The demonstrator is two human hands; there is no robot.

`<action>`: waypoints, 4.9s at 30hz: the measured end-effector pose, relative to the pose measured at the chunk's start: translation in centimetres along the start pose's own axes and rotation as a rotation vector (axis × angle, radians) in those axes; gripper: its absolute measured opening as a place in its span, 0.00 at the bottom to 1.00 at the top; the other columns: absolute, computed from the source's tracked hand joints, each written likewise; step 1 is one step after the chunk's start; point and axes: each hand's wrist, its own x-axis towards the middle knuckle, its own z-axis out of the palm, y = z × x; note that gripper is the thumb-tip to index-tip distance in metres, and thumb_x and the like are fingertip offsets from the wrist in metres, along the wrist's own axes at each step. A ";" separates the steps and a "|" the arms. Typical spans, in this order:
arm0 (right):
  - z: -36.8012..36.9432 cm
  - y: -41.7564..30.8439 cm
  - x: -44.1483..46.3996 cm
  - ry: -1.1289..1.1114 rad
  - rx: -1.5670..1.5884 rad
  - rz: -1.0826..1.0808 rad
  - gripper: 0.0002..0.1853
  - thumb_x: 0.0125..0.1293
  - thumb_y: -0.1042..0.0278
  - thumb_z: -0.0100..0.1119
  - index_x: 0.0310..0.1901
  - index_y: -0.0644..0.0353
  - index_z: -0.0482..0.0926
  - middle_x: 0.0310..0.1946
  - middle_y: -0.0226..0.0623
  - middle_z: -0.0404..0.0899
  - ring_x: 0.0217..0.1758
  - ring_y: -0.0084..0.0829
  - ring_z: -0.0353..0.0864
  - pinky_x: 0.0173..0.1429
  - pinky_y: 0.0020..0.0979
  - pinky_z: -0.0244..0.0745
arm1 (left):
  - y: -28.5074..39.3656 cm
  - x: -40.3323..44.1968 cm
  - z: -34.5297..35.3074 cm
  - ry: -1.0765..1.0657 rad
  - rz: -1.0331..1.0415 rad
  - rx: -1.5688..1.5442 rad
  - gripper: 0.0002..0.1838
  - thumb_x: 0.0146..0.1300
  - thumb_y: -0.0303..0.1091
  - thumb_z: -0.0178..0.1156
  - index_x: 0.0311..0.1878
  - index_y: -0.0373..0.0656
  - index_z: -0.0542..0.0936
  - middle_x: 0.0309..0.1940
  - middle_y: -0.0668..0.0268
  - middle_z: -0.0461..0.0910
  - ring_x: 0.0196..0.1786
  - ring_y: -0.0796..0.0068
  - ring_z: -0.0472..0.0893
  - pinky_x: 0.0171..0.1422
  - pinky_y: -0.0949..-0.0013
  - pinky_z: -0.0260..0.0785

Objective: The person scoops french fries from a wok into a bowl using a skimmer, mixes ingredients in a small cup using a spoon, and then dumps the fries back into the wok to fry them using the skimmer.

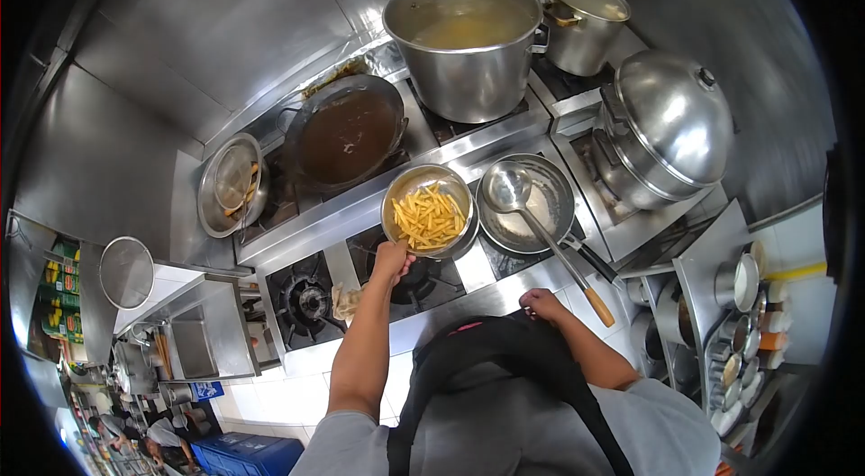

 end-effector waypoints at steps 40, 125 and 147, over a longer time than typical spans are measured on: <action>3.4 9.1 3.1 -0.697 -0.994 0.468 0.23 0.74 0.47 0.47 0.50 0.60 0.80 0.44 0.37 0.81 0.47 0.30 0.79 0.58 0.31 0.73 | -49.1 -38.3 7.6 -0.111 -0.563 -0.431 0.41 0.64 0.69 0.52 0.71 0.47 0.71 0.67 0.58 0.74 0.66 0.59 0.74 0.68 0.51 0.65; 74.7 3.0 -33.0 -2.752 -2.011 -0.249 0.50 0.66 0.45 0.59 0.79 0.52 0.40 0.80 0.48 0.40 0.83 0.49 0.39 0.82 0.46 0.36 | -70.0 -70.4 -0.3 1.998 -1.667 -0.110 0.26 0.62 0.39 0.57 0.64 0.46 0.72 0.68 0.56 0.67 0.72 0.56 0.64 0.74 0.43 0.53; 74.5 5.1 -32.4 -2.839 -2.022 -0.016 0.51 0.57 0.72 0.64 0.77 0.64 0.41 0.77 0.50 0.50 0.80 0.42 0.52 0.79 0.37 0.49 | -70.2 -70.5 -0.4 1.954 -1.703 -0.110 0.26 0.61 0.40 0.56 0.64 0.48 0.73 0.69 0.59 0.67 0.73 0.59 0.64 0.74 0.45 0.54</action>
